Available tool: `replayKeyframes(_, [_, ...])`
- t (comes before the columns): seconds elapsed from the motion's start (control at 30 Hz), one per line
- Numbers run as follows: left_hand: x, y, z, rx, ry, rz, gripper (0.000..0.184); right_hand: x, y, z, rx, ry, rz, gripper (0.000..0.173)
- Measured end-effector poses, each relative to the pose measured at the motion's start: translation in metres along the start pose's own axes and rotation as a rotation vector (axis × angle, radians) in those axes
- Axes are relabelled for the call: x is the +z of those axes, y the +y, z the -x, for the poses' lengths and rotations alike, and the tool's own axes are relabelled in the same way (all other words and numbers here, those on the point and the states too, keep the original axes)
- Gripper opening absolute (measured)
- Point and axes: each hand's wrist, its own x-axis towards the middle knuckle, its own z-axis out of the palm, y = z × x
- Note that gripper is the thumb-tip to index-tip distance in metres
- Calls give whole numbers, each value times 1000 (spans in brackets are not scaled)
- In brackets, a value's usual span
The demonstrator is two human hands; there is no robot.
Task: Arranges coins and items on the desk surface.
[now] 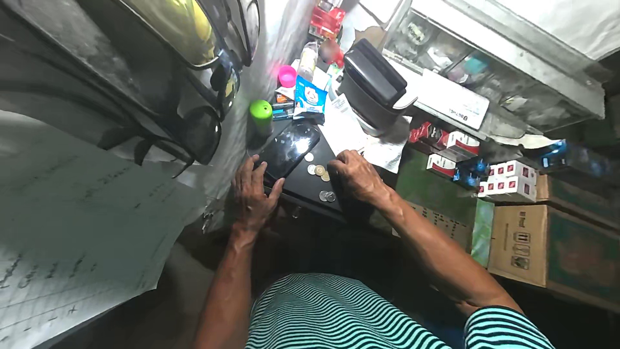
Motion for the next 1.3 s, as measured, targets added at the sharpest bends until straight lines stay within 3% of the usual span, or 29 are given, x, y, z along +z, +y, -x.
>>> replayKeyframes(0.23, [1, 0, 0, 14, 25, 27, 54, -8, -8, -19, 32, -110, -199, 28])
replayKeyframes(0.4, [2, -3, 2, 23, 28, 1, 54, 6, -20, -39, -8, -45, -77, 30])
replayKeyframes(0.57, [-1, -3, 3, 18, -10, 10, 54, 2, -19, -12, -56, -45, -72, 30])
replayKeyframes(0.67, [-6, 0, 4, 11, -47, 8, 55, -13, -13, 7, 30, 68, -172, 34])
replayKeyframes(0.77, [-15, 7, 6, -20, -112, 16, 57, -21, -11, 26, 144, 233, -165, 29])
replayKeyframes(0.83, [-15, 8, 7, -24, -116, 28, 58, -13, -17, 36, 173, 249, -150, 24])
replayKeyframes(0.97, [-16, 10, 16, 15, -69, 37, 60, 7, -34, 37, 159, 210, -144, 17])
replayKeyframes(1.07, [-19, 25, 36, 110, -77, 23, 45, 8, -36, 29, 195, 194, -131, 18])
replayKeyframes(1.17, [-2, 37, 61, 190, -155, 37, 39, 7, -39, 16, 252, 80, -101, 26])
replayKeyframes(1.3, [17, 39, 75, 218, -162, 13, 43, 1, -45, 1, 312, -60, -111, 26])
